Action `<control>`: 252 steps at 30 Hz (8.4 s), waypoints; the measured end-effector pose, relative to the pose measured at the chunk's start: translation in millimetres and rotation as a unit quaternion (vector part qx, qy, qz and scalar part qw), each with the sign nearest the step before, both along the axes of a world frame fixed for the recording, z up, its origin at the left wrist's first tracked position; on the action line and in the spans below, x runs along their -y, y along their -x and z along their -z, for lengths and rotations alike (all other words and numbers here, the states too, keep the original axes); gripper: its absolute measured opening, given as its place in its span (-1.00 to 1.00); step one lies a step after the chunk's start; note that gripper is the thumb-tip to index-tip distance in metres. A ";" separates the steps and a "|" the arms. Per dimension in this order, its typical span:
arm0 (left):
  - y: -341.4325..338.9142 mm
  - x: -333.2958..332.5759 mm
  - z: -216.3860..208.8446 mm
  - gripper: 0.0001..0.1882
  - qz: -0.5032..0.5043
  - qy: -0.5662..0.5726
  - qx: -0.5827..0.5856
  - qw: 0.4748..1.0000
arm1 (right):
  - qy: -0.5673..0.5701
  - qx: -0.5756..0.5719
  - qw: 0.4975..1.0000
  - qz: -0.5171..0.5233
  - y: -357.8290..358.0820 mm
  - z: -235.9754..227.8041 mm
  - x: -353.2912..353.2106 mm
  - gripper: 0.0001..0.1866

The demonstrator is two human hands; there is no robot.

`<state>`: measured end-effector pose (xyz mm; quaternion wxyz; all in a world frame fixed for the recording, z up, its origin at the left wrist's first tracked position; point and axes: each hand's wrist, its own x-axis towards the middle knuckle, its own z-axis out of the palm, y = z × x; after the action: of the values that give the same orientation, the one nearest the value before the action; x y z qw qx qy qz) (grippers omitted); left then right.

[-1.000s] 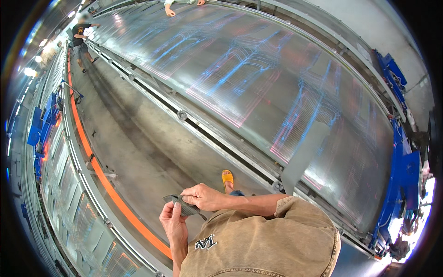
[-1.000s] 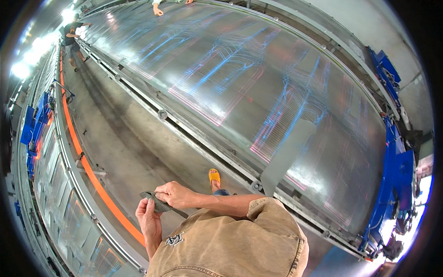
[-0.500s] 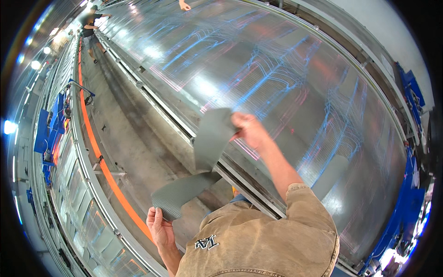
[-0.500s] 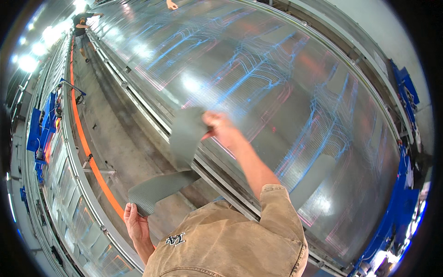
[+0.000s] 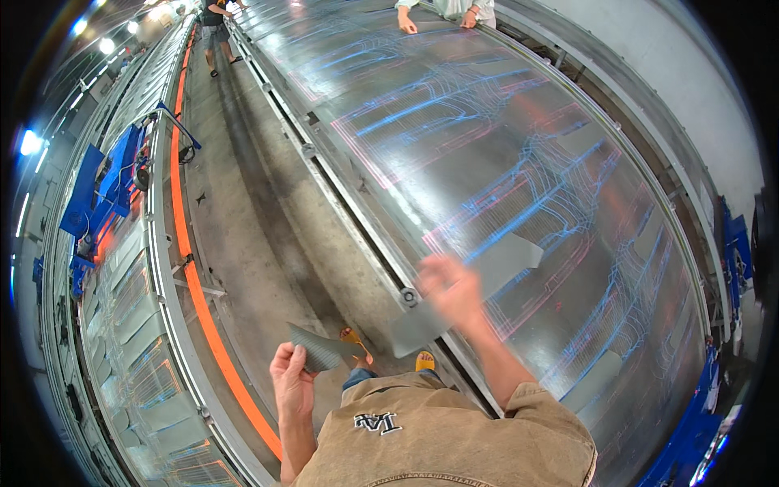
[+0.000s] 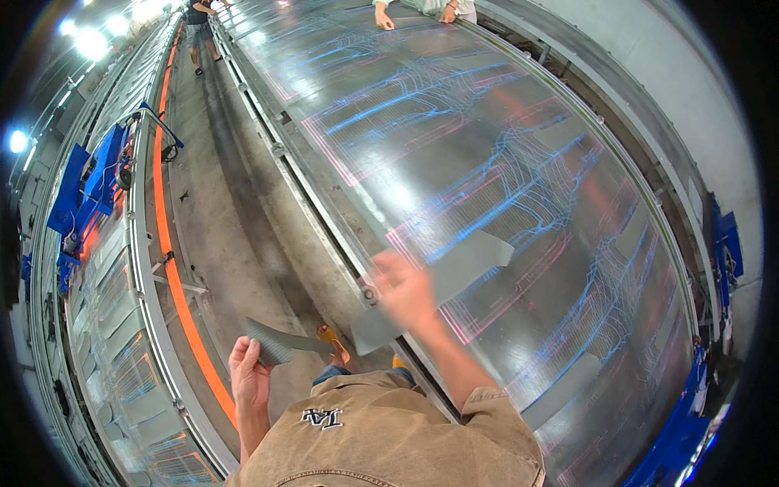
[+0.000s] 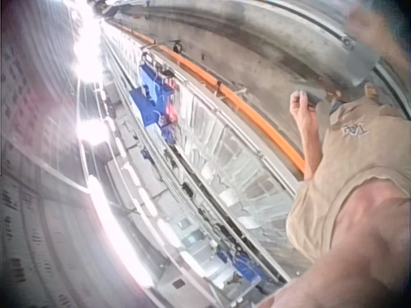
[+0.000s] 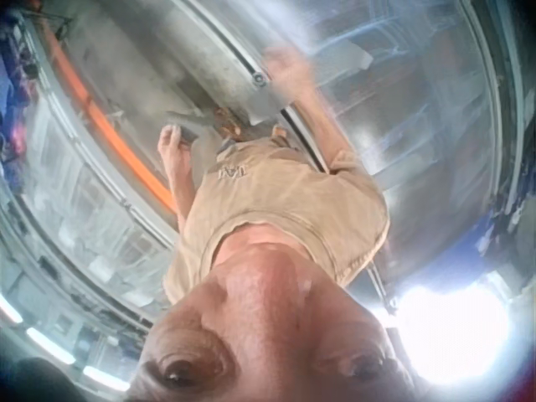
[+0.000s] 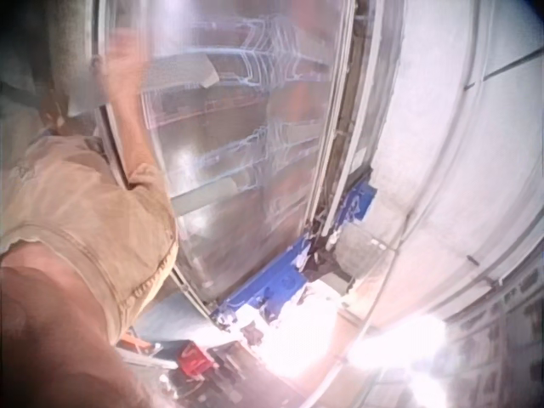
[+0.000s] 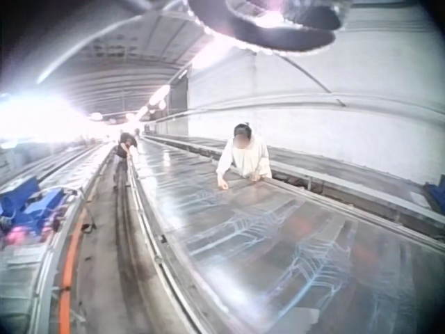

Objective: The person aligns and smooths a large transparent sheet with blue and red lines on a metal table, then retrieves dark gray plastic parts from a red crate and places them onto the sheet. The person repeats this process, handling the parts one at a time.

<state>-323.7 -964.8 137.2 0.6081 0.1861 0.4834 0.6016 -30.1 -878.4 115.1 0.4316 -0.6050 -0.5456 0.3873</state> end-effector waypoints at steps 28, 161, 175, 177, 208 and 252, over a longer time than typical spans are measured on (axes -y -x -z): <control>170.7 -231.6 8.3 -0.97 0.011 -0.003 0.012 1.000 | 0.132 -0.301 0.937 -0.122 218.9 -9.6 -248.9 -0.72; 479.8 -1165.2 330.3 -0.89 0.623 0.182 -0.421 0.634 | 0.216 -0.106 0.884 0.401 539.2 60.2 -750.0 -0.70; 266.6 -943.4 377.7 -0.64 0.940 -0.109 -0.319 0.057 | 0.383 -0.395 0.439 0.711 756.9 287.8 -401.5 -0.76; 227.0 -888.1 383.5 -0.58 0.933 -0.154 -0.324 0.034 | 0.377 -0.374 0.432 0.729 765.1 295.7 -363.6 -0.76; -183.9 52.4 62.6 -0.49 0.825 -0.454 -0.114 -0.318 | 0.233 -0.542 0.086 0.803 529.5 358.4 143.2 -0.78; -554.4 1097.8 71.2 -0.49 0.901 -0.195 -0.110 -0.372 | 0.040 -0.251 0.255 0.933 -80.6 232.6 1336.6 -0.69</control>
<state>230.7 -2062.6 65.9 -0.2266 -0.5513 0.3980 0.6973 50.5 -2215.0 -117.5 0.5845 -0.5829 0.5492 -0.1302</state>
